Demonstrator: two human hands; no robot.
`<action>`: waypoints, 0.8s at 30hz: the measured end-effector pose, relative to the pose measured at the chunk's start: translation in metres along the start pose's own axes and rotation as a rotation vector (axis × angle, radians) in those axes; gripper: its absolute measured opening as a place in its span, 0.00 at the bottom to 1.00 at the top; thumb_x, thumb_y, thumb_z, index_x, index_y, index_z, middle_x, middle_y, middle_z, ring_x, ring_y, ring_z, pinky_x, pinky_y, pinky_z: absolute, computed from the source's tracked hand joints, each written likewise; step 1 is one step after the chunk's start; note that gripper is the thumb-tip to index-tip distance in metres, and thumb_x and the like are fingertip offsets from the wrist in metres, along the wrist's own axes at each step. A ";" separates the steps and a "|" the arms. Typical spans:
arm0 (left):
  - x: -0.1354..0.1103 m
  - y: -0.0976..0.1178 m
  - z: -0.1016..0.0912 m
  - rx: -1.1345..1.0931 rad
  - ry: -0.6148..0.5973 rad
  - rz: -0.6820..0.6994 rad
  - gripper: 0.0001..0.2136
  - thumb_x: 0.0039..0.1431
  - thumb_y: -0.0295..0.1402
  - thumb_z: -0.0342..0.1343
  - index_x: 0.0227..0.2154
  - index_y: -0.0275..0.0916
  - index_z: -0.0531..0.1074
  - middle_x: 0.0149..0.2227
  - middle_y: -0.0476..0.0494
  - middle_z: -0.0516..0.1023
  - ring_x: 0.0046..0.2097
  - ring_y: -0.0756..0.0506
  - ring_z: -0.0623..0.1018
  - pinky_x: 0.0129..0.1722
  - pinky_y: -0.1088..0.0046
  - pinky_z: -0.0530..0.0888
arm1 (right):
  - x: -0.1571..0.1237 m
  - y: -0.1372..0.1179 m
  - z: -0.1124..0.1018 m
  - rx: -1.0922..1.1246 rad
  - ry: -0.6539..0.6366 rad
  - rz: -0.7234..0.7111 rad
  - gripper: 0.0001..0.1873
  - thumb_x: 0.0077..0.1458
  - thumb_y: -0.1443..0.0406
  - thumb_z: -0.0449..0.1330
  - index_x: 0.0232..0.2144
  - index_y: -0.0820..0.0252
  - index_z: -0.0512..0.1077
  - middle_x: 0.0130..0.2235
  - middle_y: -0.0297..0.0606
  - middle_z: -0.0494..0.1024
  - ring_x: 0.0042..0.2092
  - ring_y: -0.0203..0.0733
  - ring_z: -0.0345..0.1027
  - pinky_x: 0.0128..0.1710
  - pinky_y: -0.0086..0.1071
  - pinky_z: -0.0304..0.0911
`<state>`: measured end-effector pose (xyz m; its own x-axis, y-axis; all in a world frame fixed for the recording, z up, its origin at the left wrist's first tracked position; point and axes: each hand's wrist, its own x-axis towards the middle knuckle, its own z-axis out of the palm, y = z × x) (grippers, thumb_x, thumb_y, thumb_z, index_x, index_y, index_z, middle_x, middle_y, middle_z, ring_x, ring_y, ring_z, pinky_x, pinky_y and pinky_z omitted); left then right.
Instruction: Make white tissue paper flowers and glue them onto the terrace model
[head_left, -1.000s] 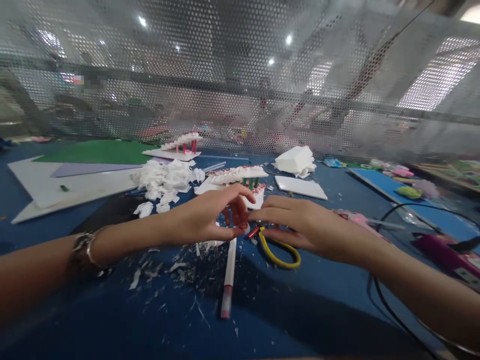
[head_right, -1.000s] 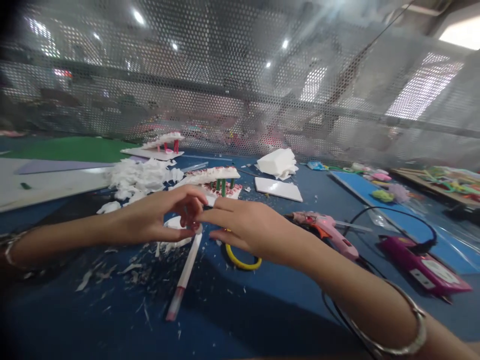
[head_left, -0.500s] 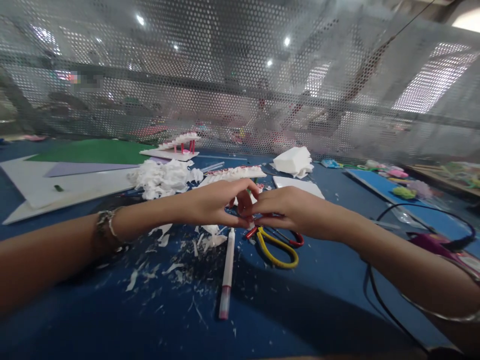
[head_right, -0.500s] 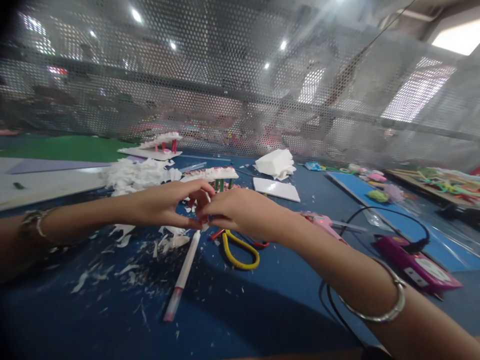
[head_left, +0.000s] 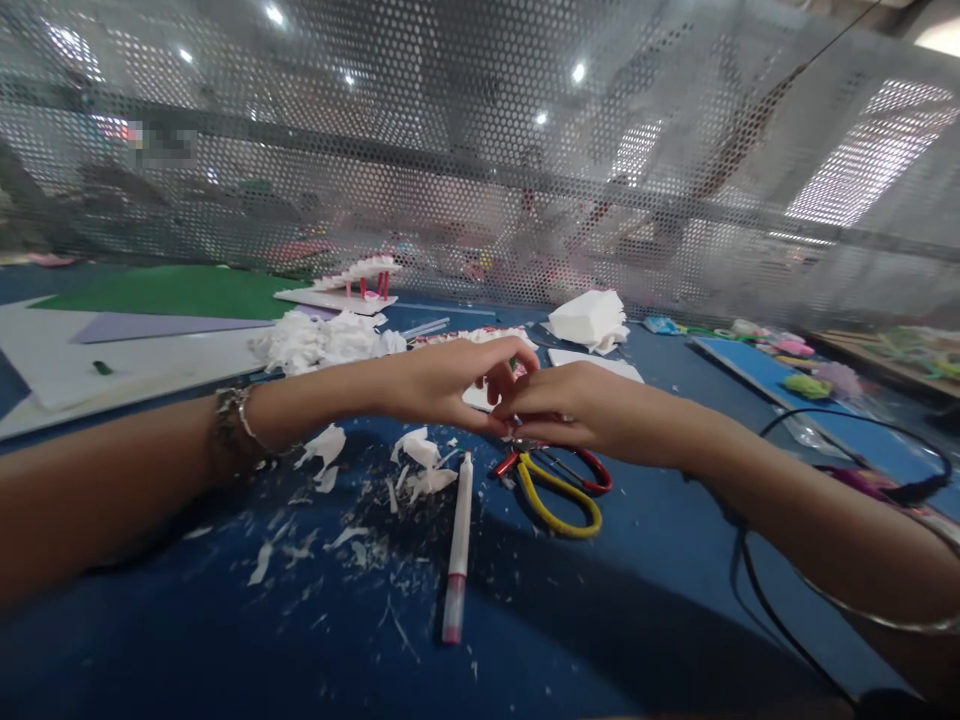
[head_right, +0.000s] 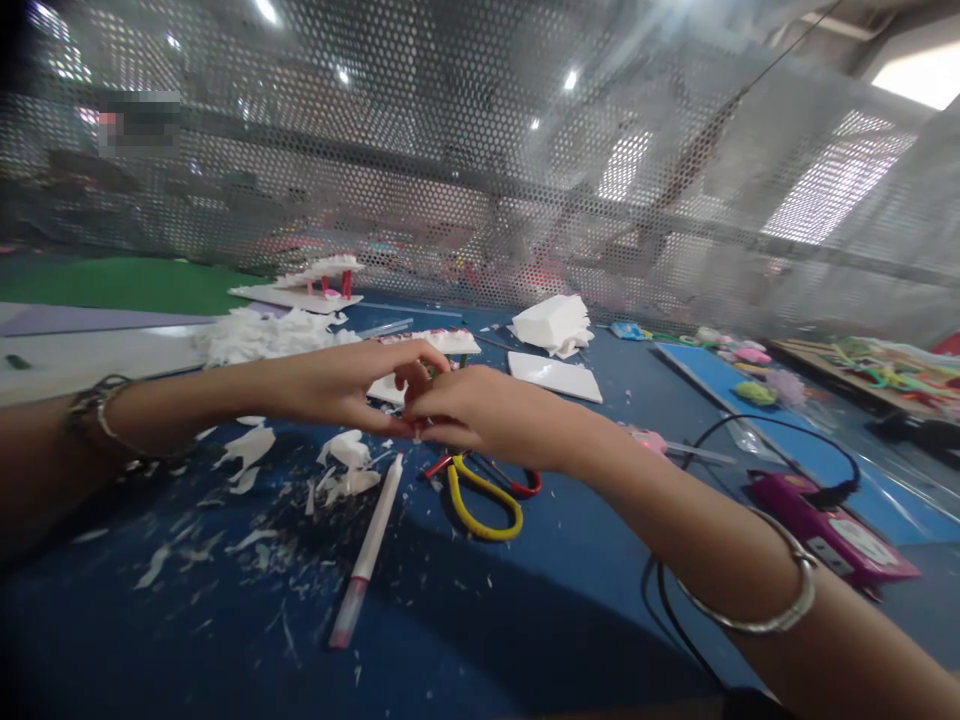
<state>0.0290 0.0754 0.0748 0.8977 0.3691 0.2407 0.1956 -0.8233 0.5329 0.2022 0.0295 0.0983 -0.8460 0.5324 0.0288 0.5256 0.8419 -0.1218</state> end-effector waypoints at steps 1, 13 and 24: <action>0.001 -0.001 -0.001 0.008 -0.003 -0.002 0.19 0.49 0.35 0.56 0.44 0.35 0.61 0.32 0.46 0.72 0.33 0.47 0.72 0.33 0.76 0.65 | 0.000 0.001 0.000 0.000 0.020 0.019 0.08 0.54 0.68 0.53 0.33 0.65 0.72 0.31 0.36 0.76 0.32 0.33 0.66 0.31 0.26 0.57; -0.026 -0.053 -0.011 0.720 -0.124 -0.164 0.18 0.54 0.31 0.48 0.48 0.33 0.59 0.48 0.33 0.66 0.47 0.40 0.68 0.43 0.69 0.64 | -0.016 0.063 0.023 -0.040 0.270 0.407 0.08 0.51 0.65 0.55 0.31 0.63 0.74 0.31 0.38 0.75 0.31 0.34 0.66 0.30 0.27 0.60; -0.039 -0.067 0.013 0.720 -0.174 -0.168 0.13 0.52 0.30 0.50 0.42 0.34 0.64 0.43 0.35 0.70 0.43 0.43 0.70 0.39 0.72 0.66 | 0.002 0.098 0.055 -0.164 0.092 0.626 0.12 0.56 0.62 0.52 0.39 0.64 0.67 0.40 0.38 0.71 0.38 0.37 0.67 0.37 0.37 0.65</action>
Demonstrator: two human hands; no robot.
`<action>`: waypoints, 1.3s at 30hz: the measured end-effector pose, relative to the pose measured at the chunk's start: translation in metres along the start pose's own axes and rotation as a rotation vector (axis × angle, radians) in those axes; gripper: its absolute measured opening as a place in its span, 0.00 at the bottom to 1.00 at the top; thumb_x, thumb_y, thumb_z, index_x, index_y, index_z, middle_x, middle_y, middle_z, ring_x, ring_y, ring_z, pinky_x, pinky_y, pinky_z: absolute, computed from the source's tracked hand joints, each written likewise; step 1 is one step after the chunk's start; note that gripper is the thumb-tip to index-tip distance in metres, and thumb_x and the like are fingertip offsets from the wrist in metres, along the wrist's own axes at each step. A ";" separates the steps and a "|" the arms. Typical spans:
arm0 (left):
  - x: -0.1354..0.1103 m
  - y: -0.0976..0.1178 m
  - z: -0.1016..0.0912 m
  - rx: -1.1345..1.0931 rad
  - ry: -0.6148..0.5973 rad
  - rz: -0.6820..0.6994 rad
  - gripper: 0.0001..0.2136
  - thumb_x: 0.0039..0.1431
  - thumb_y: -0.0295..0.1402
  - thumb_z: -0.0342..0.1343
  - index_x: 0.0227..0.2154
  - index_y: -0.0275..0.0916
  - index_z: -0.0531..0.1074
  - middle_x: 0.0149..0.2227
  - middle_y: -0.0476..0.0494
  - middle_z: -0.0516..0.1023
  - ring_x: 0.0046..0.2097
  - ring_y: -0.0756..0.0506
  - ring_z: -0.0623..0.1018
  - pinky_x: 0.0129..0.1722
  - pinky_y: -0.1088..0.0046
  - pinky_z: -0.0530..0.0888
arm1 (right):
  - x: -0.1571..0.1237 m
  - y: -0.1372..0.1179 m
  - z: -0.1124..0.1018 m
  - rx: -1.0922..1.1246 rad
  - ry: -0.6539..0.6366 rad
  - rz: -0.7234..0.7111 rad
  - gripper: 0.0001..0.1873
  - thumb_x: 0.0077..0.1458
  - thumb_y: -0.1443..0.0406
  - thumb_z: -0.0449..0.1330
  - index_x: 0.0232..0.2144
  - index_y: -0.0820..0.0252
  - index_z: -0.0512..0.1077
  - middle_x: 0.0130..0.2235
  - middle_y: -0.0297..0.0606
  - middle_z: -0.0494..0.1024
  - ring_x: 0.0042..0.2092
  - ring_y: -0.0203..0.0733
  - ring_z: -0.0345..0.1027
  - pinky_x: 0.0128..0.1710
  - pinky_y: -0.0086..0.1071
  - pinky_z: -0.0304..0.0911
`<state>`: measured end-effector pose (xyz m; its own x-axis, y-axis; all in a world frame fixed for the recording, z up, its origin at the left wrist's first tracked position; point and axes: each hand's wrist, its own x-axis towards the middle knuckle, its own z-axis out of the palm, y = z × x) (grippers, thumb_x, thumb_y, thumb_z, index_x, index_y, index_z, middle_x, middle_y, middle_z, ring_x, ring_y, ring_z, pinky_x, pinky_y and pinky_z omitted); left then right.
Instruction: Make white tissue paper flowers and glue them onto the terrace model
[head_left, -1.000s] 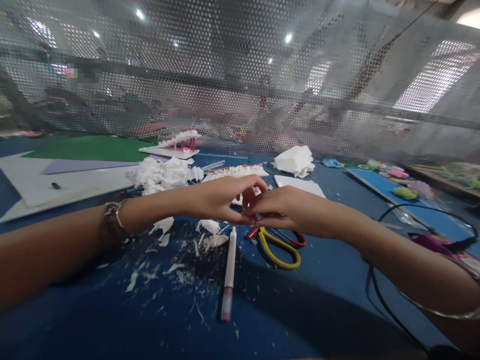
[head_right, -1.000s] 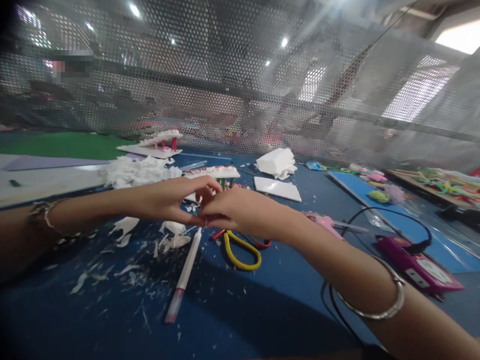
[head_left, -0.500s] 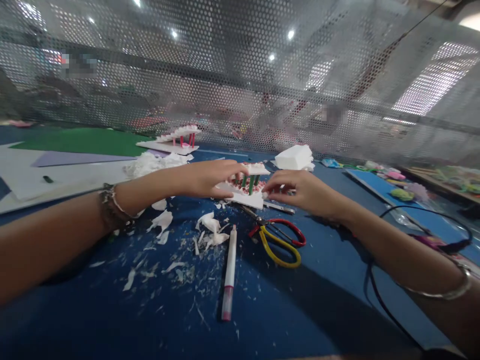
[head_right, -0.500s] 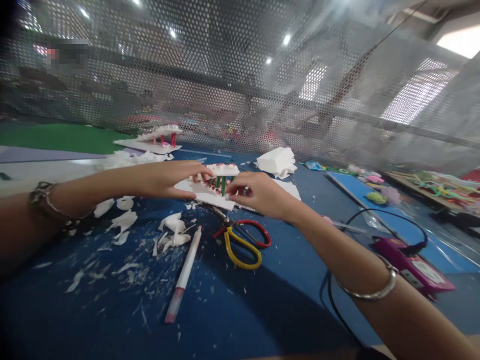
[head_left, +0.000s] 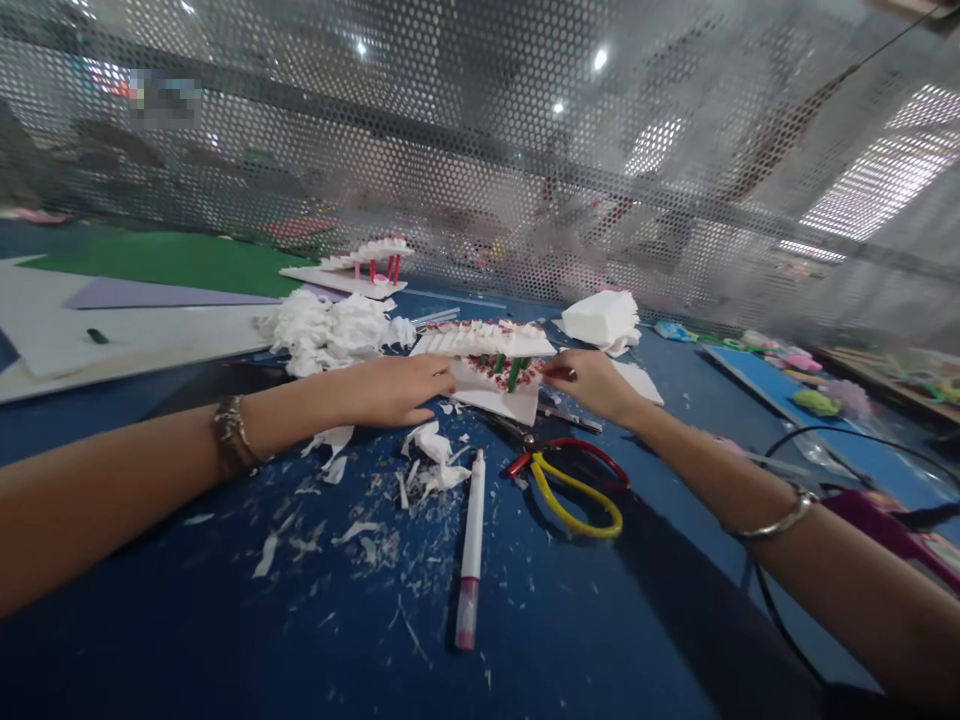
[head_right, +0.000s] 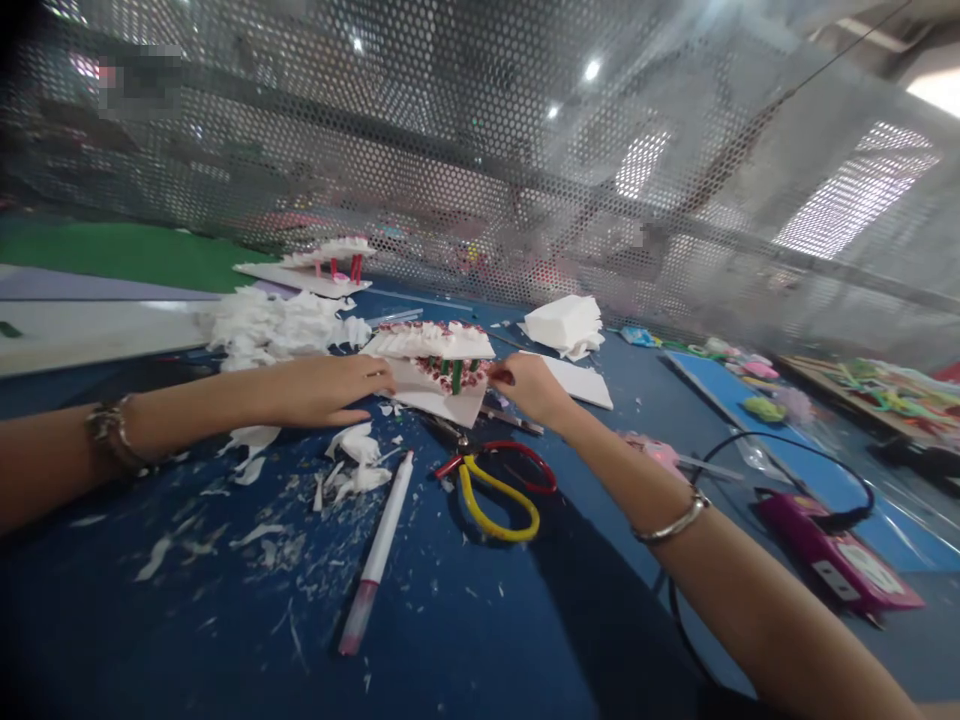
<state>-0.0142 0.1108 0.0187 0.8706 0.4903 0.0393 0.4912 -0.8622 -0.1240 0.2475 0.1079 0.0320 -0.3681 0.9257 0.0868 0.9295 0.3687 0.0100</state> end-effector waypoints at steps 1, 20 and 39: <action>0.000 0.000 0.000 -0.008 -0.001 -0.001 0.13 0.52 0.30 0.50 0.42 0.34 0.64 0.43 0.36 0.70 0.43 0.43 0.70 0.39 0.72 0.66 | 0.002 0.000 0.002 -0.013 -0.012 0.007 0.12 0.56 0.62 0.52 0.40 0.64 0.66 0.41 0.38 0.70 0.39 0.37 0.67 0.38 0.37 0.65; 0.010 0.003 -0.001 -0.047 0.019 0.007 0.13 0.52 0.29 0.49 0.41 0.33 0.65 0.45 0.34 0.69 0.45 0.42 0.69 0.40 0.70 0.66 | 0.008 -0.004 0.006 -0.147 -0.098 0.036 0.14 0.56 0.62 0.52 0.44 0.63 0.65 0.45 0.41 0.69 0.42 0.40 0.66 0.40 0.39 0.64; 0.026 -0.012 0.008 -0.083 0.099 0.107 0.07 0.54 0.30 0.47 0.35 0.36 0.66 0.39 0.38 0.71 0.43 0.43 0.69 0.40 0.70 0.65 | 0.013 0.004 0.001 -0.008 -0.166 0.018 0.14 0.56 0.63 0.52 0.43 0.63 0.65 0.43 0.40 0.69 0.40 0.39 0.66 0.38 0.38 0.64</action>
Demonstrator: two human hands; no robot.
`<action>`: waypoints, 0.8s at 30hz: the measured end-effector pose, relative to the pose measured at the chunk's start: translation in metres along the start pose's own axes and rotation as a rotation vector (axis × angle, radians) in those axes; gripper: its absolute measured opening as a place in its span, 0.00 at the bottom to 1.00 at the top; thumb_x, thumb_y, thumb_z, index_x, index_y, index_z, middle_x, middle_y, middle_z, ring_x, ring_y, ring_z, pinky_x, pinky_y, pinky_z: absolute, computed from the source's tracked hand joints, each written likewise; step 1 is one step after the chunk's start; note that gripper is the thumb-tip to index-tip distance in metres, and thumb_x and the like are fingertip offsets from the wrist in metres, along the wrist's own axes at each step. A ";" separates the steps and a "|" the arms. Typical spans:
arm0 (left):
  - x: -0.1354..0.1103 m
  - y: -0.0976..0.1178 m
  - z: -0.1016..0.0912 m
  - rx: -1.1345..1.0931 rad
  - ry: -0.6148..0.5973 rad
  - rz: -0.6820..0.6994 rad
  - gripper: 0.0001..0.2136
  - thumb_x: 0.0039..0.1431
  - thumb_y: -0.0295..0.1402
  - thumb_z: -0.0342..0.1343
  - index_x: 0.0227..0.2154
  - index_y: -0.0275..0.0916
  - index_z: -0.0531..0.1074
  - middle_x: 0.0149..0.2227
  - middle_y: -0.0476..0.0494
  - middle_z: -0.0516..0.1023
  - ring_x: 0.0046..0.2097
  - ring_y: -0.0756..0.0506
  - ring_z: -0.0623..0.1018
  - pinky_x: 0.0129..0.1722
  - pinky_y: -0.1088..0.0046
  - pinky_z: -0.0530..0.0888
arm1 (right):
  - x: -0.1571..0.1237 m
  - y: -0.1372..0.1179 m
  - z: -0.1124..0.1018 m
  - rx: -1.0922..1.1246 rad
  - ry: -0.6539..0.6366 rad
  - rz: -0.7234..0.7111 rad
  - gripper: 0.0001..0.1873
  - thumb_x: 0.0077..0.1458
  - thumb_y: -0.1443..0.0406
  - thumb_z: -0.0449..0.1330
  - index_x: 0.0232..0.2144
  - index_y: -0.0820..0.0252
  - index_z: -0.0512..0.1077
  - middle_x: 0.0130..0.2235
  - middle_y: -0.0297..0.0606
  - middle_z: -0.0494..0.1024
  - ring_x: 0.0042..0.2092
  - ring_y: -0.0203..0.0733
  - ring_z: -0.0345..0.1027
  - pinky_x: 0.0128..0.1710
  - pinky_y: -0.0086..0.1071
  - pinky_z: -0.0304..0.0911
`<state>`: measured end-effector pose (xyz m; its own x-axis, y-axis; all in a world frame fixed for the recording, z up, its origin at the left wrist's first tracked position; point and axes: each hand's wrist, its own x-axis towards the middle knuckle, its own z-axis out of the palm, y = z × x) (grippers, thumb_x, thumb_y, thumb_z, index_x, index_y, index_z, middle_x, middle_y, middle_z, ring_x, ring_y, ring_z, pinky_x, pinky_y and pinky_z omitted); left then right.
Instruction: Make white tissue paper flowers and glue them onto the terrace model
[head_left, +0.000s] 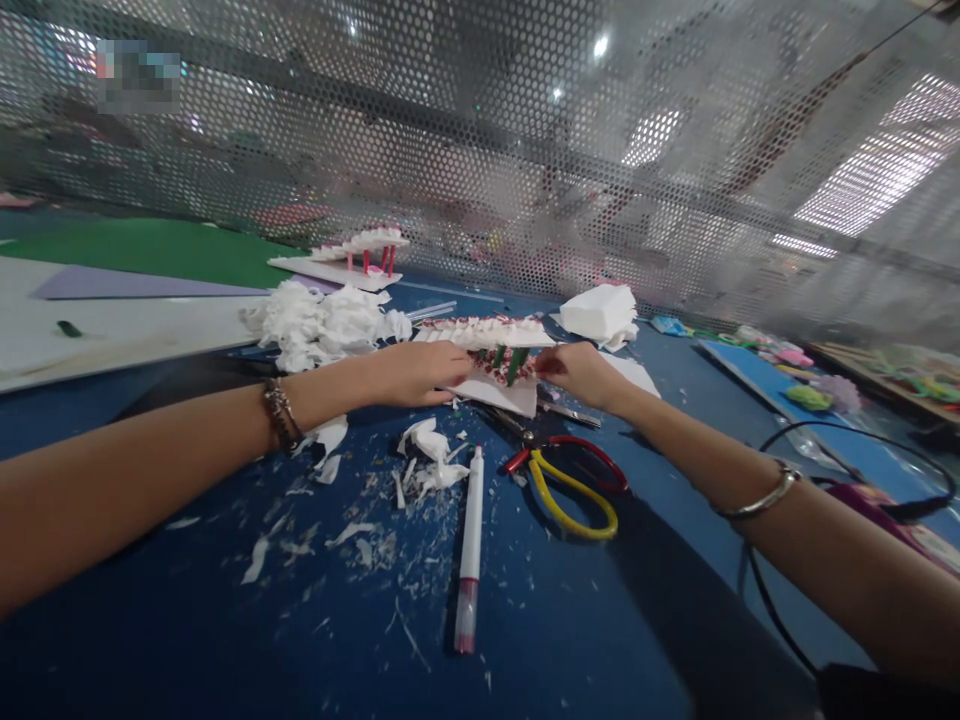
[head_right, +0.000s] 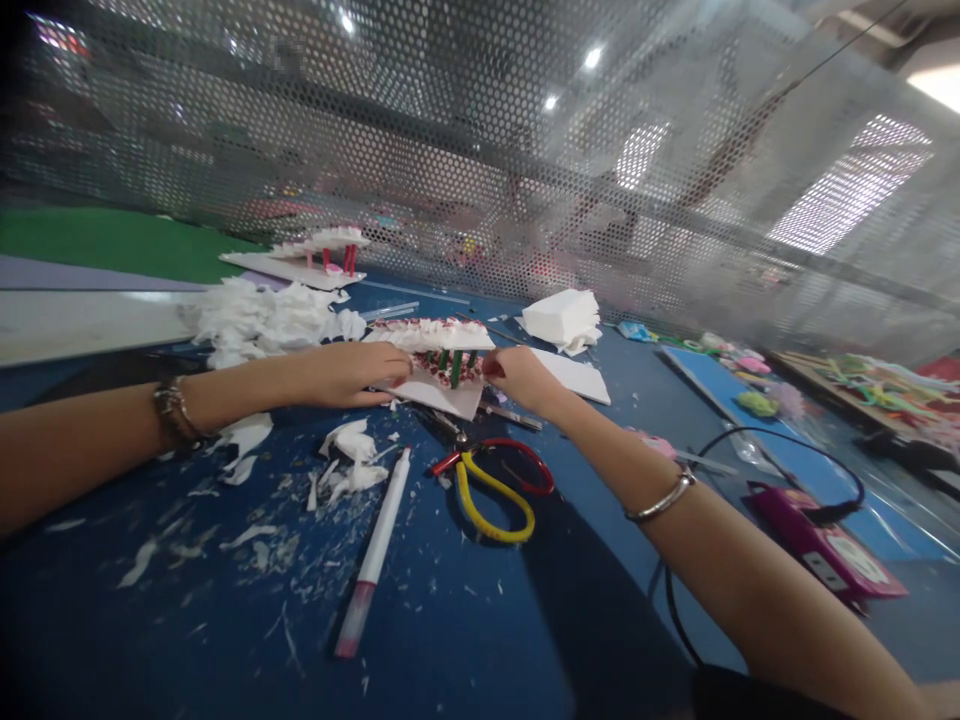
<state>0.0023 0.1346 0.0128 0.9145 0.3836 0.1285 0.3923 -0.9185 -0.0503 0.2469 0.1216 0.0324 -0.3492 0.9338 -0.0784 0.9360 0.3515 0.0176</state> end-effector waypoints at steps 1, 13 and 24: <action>0.000 0.000 0.000 -0.007 0.001 -0.001 0.07 0.54 0.30 0.47 0.35 0.35 0.66 0.39 0.37 0.71 0.43 0.42 0.69 0.41 0.70 0.65 | 0.001 0.000 -0.001 0.008 -0.009 -0.004 0.14 0.56 0.62 0.52 0.43 0.63 0.65 0.43 0.40 0.69 0.40 0.39 0.66 0.39 0.38 0.64; -0.002 -0.005 0.003 -0.078 0.013 -0.012 0.07 0.56 0.30 0.45 0.33 0.34 0.66 0.37 0.38 0.71 0.37 0.45 0.71 0.37 0.73 0.67 | 0.015 0.008 -0.004 0.067 -0.079 -0.050 0.14 0.55 0.63 0.53 0.44 0.63 0.65 0.44 0.40 0.69 0.41 0.39 0.66 0.38 0.39 0.64; -0.003 -0.010 0.010 -0.151 0.018 0.021 0.14 0.58 0.29 0.44 0.46 0.36 0.65 0.50 0.37 0.67 0.50 0.45 0.68 0.48 0.73 0.63 | 0.019 0.013 -0.009 0.053 -0.076 -0.156 0.13 0.56 0.63 0.53 0.43 0.63 0.65 0.44 0.39 0.69 0.41 0.39 0.66 0.39 0.38 0.64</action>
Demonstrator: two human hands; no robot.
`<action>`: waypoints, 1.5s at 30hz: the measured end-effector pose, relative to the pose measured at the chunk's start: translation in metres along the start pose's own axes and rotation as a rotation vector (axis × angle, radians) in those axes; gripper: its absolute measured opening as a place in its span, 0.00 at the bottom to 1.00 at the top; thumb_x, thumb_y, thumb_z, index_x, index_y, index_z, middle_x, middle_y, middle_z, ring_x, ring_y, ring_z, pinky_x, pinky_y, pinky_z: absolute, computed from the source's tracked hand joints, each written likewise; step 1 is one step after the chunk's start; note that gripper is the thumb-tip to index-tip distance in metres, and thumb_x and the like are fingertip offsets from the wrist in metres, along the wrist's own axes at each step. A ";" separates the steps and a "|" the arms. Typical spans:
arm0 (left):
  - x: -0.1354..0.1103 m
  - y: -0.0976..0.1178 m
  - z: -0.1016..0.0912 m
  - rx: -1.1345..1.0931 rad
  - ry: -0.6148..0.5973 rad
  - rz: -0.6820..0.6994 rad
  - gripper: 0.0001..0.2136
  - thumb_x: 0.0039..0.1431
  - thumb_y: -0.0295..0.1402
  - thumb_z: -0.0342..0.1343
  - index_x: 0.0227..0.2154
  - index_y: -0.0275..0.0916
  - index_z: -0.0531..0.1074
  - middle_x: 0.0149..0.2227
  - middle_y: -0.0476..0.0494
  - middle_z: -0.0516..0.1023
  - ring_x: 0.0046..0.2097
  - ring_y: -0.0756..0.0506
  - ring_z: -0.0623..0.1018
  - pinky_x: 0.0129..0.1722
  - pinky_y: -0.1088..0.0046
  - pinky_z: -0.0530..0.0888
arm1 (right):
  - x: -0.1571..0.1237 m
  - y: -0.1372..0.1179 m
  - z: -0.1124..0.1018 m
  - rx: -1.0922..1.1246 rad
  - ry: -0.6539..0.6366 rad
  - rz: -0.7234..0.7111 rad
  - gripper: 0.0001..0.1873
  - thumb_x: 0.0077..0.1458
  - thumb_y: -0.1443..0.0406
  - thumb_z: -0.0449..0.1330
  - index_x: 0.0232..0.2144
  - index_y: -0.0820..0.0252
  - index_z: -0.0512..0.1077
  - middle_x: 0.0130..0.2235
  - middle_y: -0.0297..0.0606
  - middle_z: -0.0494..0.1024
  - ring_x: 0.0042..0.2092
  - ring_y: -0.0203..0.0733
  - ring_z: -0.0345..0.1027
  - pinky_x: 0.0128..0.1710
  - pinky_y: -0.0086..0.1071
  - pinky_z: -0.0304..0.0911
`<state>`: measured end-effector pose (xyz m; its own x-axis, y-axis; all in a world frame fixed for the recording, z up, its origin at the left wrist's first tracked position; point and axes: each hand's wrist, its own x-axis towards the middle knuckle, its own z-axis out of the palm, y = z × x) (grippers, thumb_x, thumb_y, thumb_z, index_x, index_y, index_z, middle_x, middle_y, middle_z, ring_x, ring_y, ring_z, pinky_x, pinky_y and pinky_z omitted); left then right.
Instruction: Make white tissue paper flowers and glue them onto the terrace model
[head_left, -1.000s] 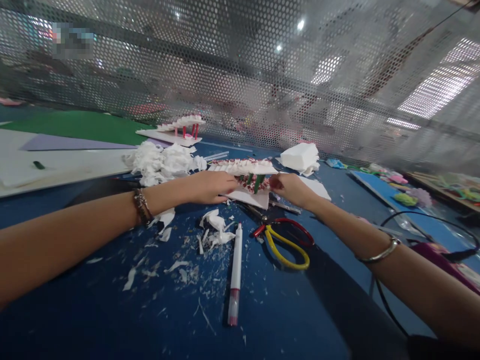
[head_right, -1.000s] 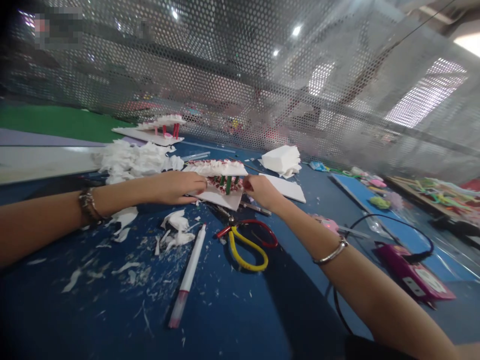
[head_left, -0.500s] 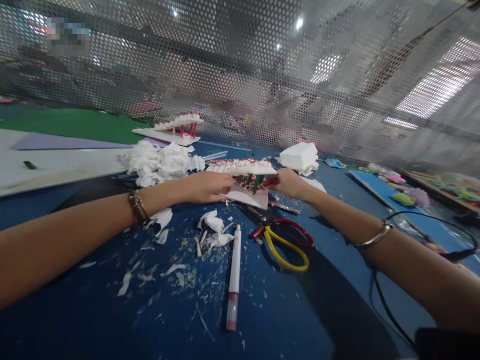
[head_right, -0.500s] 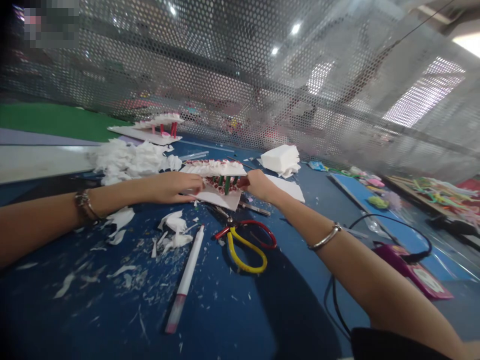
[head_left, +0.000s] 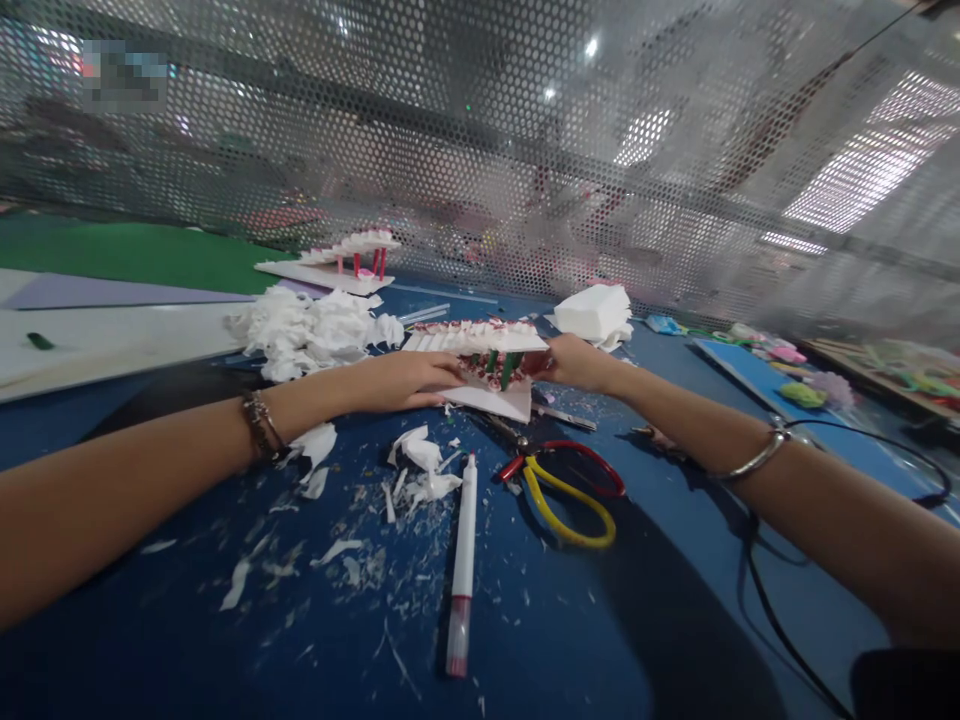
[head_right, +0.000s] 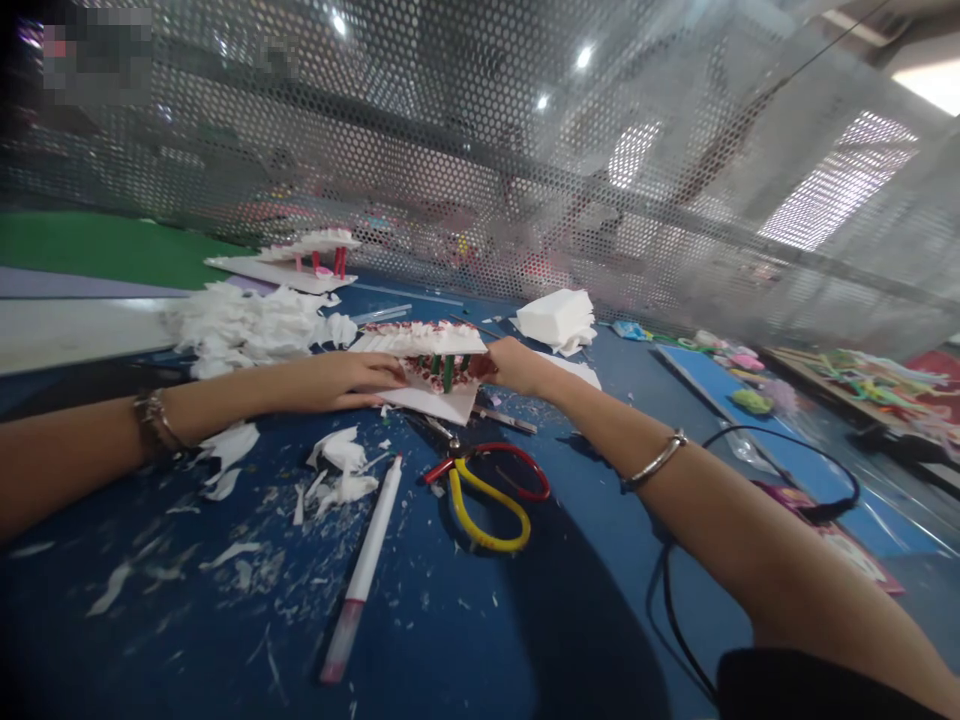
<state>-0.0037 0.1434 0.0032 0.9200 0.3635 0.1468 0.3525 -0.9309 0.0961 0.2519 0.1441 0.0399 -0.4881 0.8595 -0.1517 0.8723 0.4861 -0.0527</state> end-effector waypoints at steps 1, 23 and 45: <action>0.000 -0.001 0.000 -0.007 -0.004 0.003 0.14 0.59 0.29 0.44 0.46 0.36 0.66 0.50 0.38 0.67 0.50 0.46 0.68 0.48 0.74 0.63 | 0.000 0.000 0.000 0.000 -0.005 0.004 0.13 0.56 0.63 0.53 0.43 0.63 0.65 0.43 0.39 0.69 0.41 0.39 0.66 0.39 0.38 0.64; 0.000 -0.001 -0.004 -0.042 -0.013 -0.027 0.14 0.58 0.29 0.46 0.45 0.36 0.69 0.49 0.37 0.68 0.47 0.46 0.71 0.47 0.74 0.65 | -0.003 -0.003 -0.002 -0.020 -0.041 0.037 0.14 0.55 0.63 0.53 0.44 0.63 0.64 0.44 0.40 0.69 0.41 0.39 0.66 0.39 0.39 0.64; 0.001 0.002 -0.005 0.009 0.014 -0.013 0.13 0.57 0.28 0.48 0.44 0.36 0.69 0.48 0.38 0.71 0.45 0.47 0.72 0.44 0.76 0.67 | 0.002 -0.003 -0.002 -0.204 -0.091 -0.039 0.14 0.56 0.62 0.52 0.44 0.62 0.65 0.45 0.40 0.68 0.42 0.40 0.66 0.40 0.39 0.64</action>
<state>-0.0033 0.1423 0.0082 0.9126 0.3764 0.1596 0.3664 -0.9262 0.0891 0.2483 0.1440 0.0416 -0.5084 0.8262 -0.2428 0.8246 0.5483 0.1390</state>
